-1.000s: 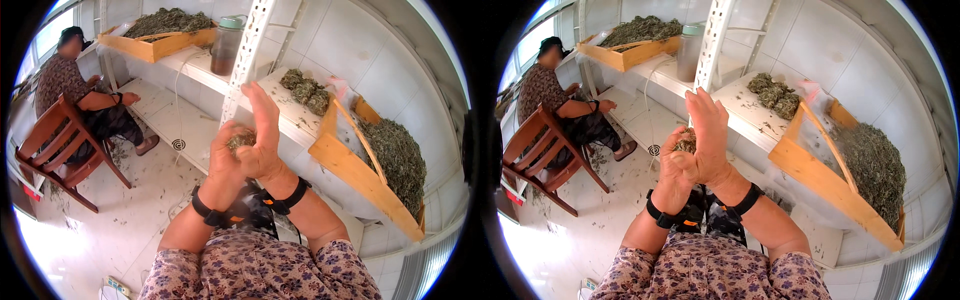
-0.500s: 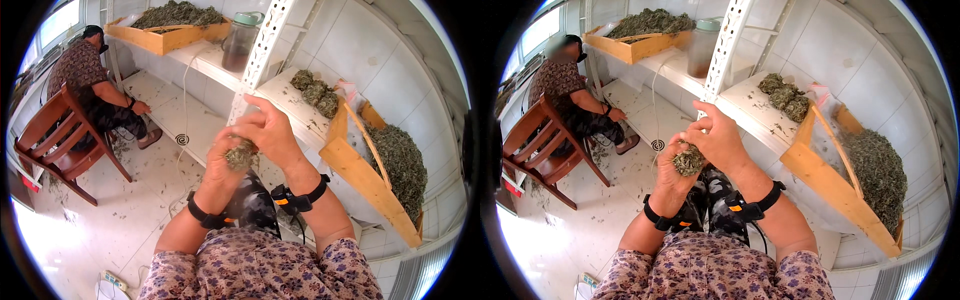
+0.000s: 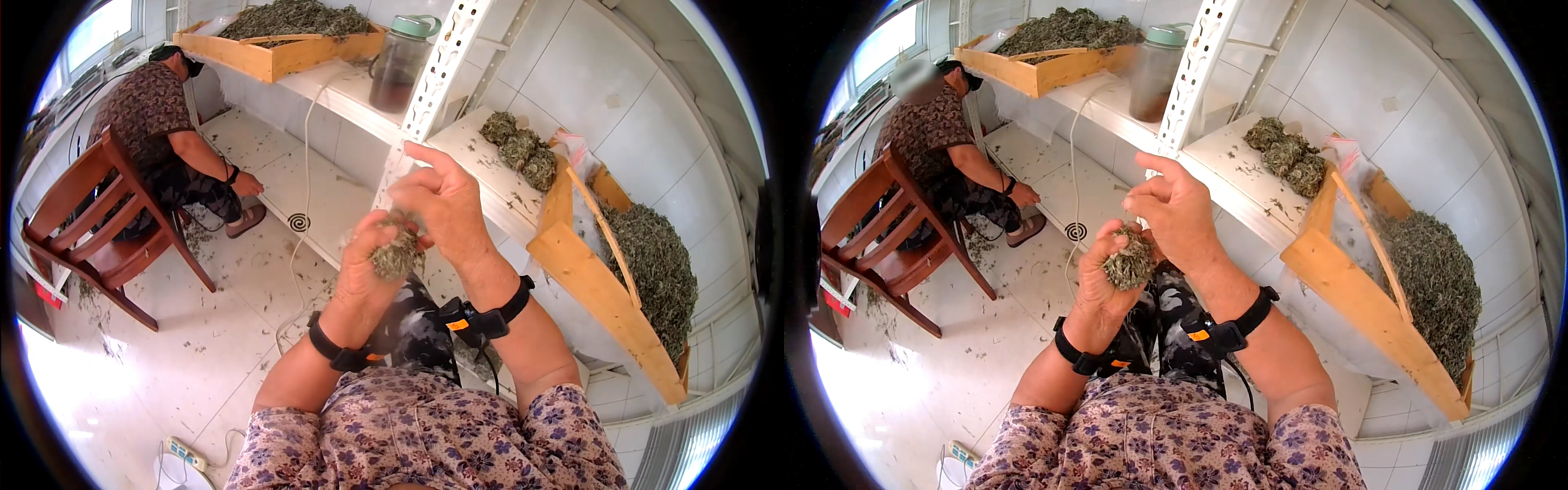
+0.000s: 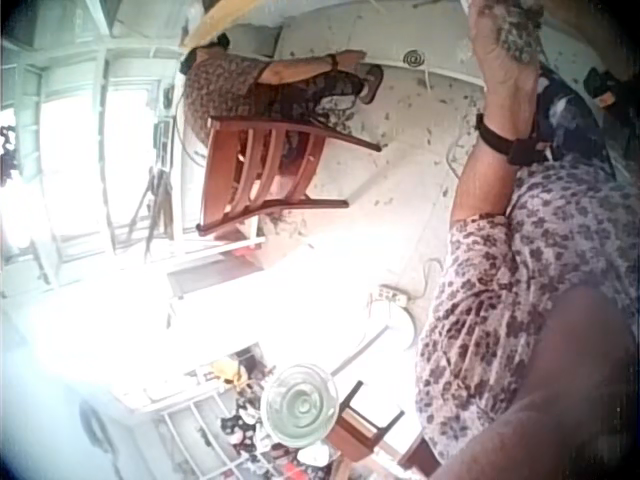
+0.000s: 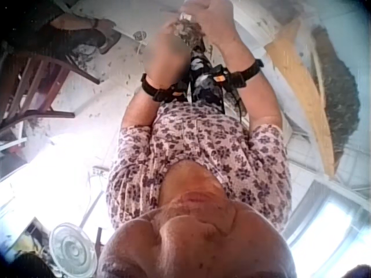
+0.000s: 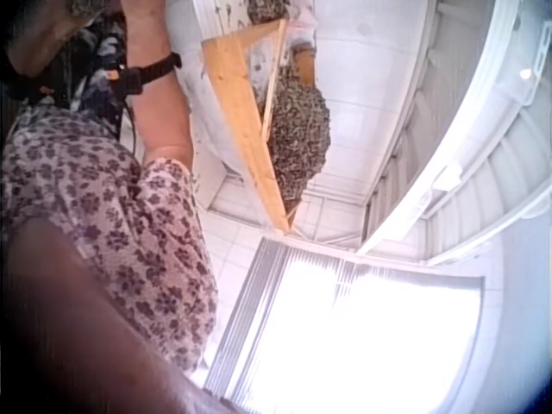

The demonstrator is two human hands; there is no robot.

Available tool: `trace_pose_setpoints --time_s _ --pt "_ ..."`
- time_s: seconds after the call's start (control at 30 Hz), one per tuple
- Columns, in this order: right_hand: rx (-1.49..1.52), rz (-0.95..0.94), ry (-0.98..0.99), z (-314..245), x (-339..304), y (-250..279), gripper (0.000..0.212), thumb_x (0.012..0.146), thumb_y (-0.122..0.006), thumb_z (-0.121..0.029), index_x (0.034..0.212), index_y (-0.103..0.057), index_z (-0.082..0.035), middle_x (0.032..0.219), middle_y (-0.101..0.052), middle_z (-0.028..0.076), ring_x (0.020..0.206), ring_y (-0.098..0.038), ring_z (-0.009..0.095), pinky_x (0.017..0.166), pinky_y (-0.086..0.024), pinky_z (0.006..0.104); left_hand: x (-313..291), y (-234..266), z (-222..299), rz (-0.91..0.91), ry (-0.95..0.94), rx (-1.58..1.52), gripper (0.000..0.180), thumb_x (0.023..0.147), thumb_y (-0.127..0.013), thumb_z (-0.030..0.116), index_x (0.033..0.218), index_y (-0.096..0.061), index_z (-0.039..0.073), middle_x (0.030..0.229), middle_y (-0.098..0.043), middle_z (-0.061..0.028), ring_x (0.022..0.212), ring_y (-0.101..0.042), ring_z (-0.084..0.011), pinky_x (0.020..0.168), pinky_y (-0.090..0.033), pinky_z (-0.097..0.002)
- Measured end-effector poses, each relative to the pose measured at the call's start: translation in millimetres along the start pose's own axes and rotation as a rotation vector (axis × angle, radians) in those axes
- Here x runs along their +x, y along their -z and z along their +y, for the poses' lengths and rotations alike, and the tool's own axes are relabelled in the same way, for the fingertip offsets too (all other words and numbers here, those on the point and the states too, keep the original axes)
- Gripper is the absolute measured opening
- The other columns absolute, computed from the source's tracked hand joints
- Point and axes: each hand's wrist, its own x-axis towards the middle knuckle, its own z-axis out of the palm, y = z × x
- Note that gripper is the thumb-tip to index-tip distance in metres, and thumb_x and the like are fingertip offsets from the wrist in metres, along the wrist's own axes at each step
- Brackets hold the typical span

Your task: The person is seen sorting and rubbing dried herbs or tea leaves between their hands in an agricultural processing facility.

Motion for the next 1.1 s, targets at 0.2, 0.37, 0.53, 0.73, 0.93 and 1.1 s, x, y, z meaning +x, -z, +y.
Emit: trace_pose_setpoints --time_s 0.2,0.37,0.53,0.73,0.93,1.1 --pt "0.013 0.01 0.058 -1.4 2.6 0.3 0.047 0.072 -0.062 -0.002 0.116 -0.048 0.004 0.081 -0.063 0.01 0.072 -0.057 0.009 0.067 -0.047 0.0223 -2.5 4.4 -4.6 -0.045 -0.005 0.012 0.022 0.076 -0.056 0.014 0.093 -0.053 0.002 0.088 -0.055 -0.0128 0.084 -0.055 -0.0303 0.082 -0.044 -0.0436" --pt "-0.024 0.002 0.061 -2.6 2.8 4.2 0.046 0.074 -0.062 -0.004 0.117 -0.048 0.004 0.082 -0.064 0.011 0.074 -0.057 0.011 0.07 -0.047 0.0231 -2.7 4.6 -0.8 -0.07 0.037 -0.028 0.015 0.073 -0.059 0.009 0.088 -0.055 0.008 0.086 -0.059 -0.008 0.087 -0.058 -0.027 0.083 -0.048 -0.0479" --pt "-0.15 -0.145 -0.07 -4.5 -0.6 4.3 0.048 0.075 -0.061 -0.004 0.12 -0.045 0.005 0.082 -0.064 0.009 0.073 -0.058 0.011 0.066 -0.047 0.0235 -3.5 9.5 -3.2 -0.047 0.037 -0.015 0.02 0.074 -0.059 0.011 0.093 -0.055 0.007 0.088 -0.059 -0.0085 0.088 -0.058 -0.0259 0.084 -0.048 -0.0457" --pt "-0.133 -0.193 -0.108 -6.7 -5.1 2.3 0.048 0.075 -0.061 -0.002 0.12 -0.046 0.004 0.081 -0.064 0.006 0.072 -0.057 0.008 0.066 -0.046 0.021 -2.8 7.7 -3.9 -0.034 -0.001 0.031 0.027 0.075 -0.057 0.02 0.096 -0.055 0.003 0.087 -0.056 -0.0112 0.082 -0.056 -0.0302 0.079 -0.044 -0.0412" --pt "-0.091 -0.151 -0.018 -2.7 -3.5 2.4 0.048 0.074 -0.061 -0.001 0.119 -0.045 0.005 0.078 -0.063 0.008 0.07 -0.058 0.01 0.063 -0.047 0.0216 -3.7 9.5 -3.8 -0.041 -0.009 0.01 0.027 0.075 -0.057 0.02 0.096 -0.055 0.003 0.087 -0.056 -0.0112 0.082 -0.056 -0.0293 0.079 -0.044 -0.0412" --pt "-0.034 -0.111 -0.017 -3.4 -1.5 3.3 0.048 0.075 -0.061 -0.001 0.119 -0.045 0.005 0.08 -0.064 0.009 0.071 -0.058 0.01 0.064 -0.047 0.0216 -5.7 7.5 -1.9 -0.085 0.038 -0.009 0.019 0.075 -0.058 0.015 0.091 -0.056 0.005 0.086 -0.061 -0.0074 0.087 -0.059 -0.0254 0.083 -0.048 -0.0457"
